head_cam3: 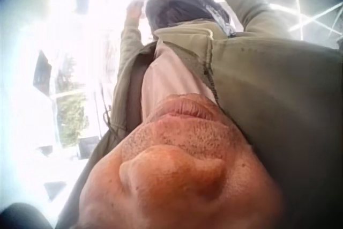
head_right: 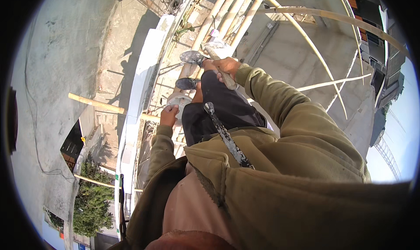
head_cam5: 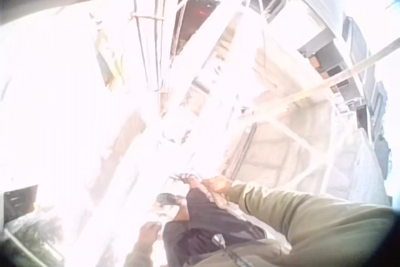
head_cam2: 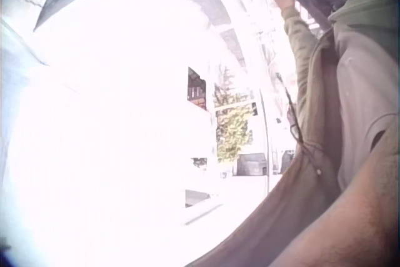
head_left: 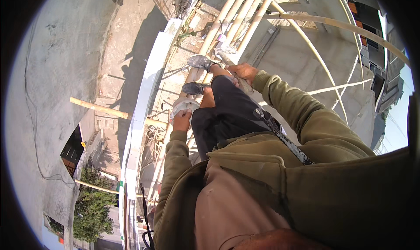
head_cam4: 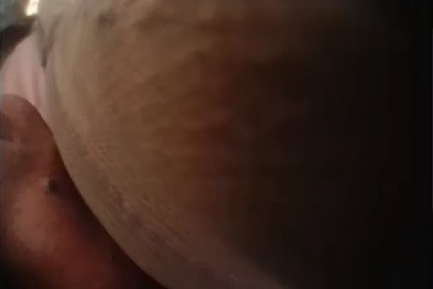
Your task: The person applies cement to a decorative molding block and attaches it to an exterior wall while standing on scaffolding.
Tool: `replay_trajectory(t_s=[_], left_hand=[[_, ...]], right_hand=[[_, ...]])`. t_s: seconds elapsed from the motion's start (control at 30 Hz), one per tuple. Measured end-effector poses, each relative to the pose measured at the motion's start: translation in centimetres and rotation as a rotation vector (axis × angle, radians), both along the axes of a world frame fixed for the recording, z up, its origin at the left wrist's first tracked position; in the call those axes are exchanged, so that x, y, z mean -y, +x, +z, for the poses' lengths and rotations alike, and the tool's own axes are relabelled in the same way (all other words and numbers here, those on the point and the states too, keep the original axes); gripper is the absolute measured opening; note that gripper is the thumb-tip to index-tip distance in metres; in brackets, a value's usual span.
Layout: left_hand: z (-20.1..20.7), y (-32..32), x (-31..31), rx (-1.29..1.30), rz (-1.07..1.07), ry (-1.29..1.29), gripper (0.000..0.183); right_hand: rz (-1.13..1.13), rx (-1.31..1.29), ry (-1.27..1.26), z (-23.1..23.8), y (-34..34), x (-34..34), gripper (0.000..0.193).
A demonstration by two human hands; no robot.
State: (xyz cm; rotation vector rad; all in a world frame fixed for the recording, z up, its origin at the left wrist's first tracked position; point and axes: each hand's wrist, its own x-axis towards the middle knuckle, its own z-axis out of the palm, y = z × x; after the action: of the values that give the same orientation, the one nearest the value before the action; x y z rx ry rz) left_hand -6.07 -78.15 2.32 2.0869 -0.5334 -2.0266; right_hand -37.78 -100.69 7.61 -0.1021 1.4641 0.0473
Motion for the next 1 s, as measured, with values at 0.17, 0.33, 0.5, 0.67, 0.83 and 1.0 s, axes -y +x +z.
replay_trajectory(t_s=[0.17,0.33,0.5,0.67,0.83,1.0], left_hand=[[-0.3,-3.4,9.2,-0.295,0.134,0.288,0.06],[-8.7,-4.7,11.9,-0.081,0.046,0.251,0.05],[-20.2,-5.2,14.6,0.045,-0.168,0.199,0.04],[-33.4,-12.4,18.1,0.148,-0.55,-0.191,0.05],[-41.5,-23.7,20.9,0.109,-0.71,-0.214,0.091],[-46.3,-27.1,21.6,0.103,-0.724,-0.239,0.108]], right_hand=[[-0.184,0.082,-0.09,0.3,6.3,-6.4,0.037],[-0.473,0.002,-0.101,-3.6,10.0,-11.1,0.025],[-0.565,-0.082,-0.084,-10.5,7.2,-8.6,0.02],[0.012,-0.421,-0.356,-24.3,-2.9,-1.1,0.038],[0.689,-0.573,-0.73,-38.0,-15.2,6.4,0.06],[1.012,-0.524,-0.846,-47.0,-19.9,14.0,0.056]])
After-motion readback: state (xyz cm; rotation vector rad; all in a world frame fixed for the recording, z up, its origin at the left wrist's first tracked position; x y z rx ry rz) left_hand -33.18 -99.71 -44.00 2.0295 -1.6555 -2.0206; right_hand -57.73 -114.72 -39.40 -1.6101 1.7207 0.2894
